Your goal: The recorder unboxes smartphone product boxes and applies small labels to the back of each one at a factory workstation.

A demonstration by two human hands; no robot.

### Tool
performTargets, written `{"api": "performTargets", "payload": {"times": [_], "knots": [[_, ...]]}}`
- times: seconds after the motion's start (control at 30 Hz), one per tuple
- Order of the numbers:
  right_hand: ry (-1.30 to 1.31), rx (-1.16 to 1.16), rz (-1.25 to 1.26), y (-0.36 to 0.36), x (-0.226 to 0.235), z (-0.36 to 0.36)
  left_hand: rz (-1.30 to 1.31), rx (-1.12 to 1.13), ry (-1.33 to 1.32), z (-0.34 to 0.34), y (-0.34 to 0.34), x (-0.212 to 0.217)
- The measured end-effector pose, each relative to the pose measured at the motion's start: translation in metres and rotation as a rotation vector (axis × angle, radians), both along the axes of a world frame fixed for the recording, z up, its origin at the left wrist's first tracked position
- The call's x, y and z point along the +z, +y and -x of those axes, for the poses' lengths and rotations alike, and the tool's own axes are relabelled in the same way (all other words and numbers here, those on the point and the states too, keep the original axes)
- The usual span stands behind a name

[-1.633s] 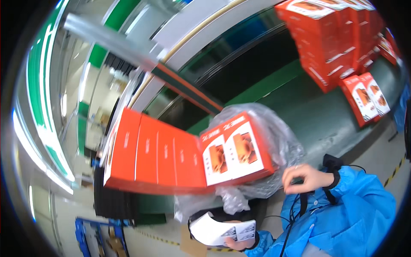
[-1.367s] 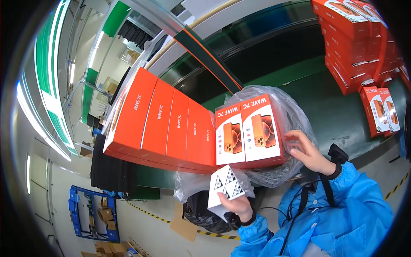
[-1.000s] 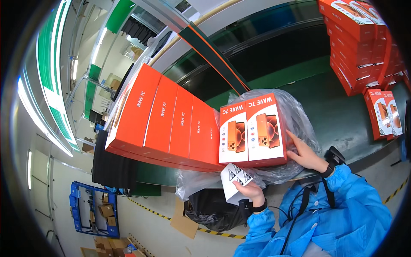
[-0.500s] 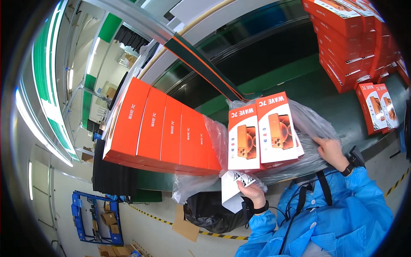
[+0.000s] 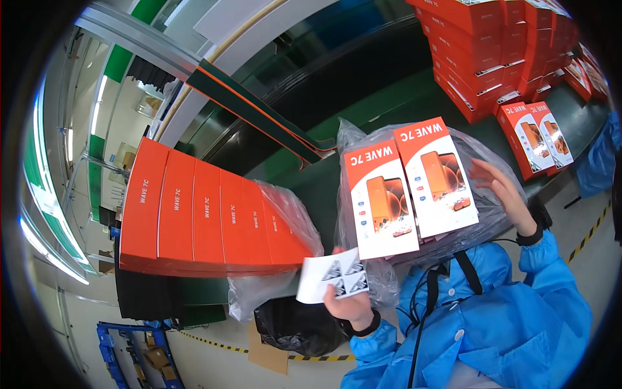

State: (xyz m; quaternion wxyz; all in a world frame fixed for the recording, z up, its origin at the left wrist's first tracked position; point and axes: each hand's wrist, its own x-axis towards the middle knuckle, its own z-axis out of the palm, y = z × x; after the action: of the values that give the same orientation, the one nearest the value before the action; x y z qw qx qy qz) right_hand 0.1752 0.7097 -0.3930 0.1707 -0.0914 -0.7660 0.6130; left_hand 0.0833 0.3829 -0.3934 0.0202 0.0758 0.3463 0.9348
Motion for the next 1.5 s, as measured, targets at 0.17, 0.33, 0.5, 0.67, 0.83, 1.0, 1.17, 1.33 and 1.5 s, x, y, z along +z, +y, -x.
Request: {"api": "performTargets", "payload": {"times": [0.17,0.33,0.5,0.67,0.83,1.0,1.17,1.33,1.5], "knots": [[0.183,0.266,0.212,-0.032,0.017,0.035,0.077,-0.088,-0.043,-0.003,0.022,0.02],[0.075,0.234,0.381,-0.043,0.021,0.04,0.066,-0.061,-0.039,-0.017,0.026,0.018],[0.077,0.195,0.555,-0.053,0.025,0.036,0.159,-0.104,-0.021,-0.018,0.02,0.019],[0.19,0.224,0.649,-0.064,0.025,0.034,0.159,-0.03,-0.084,-0.014,0.012,0.016],[0.249,0.077,0.324,-0.043,0.033,0.034,0.317,0.088,-0.044,-0.033,-0.005,0.034],[0.33,0.243,-0.336,-0.064,0.092,0.014,0.656,-0.027,0.119,-0.045,-0.018,0.066],[0.042,0.756,-0.2,-0.103,0.11,0.023,0.698,-0.187,0.187,-0.042,-0.003,0.089],[0.095,0.809,-0.048,-0.113,0.108,0.026,0.28,0.12,0.17,-0.054,0.011,0.072],[0.061,0.598,-0.115,-0.121,0.108,0.024,0.398,0.136,0.17,-0.065,0.022,0.075]]}}
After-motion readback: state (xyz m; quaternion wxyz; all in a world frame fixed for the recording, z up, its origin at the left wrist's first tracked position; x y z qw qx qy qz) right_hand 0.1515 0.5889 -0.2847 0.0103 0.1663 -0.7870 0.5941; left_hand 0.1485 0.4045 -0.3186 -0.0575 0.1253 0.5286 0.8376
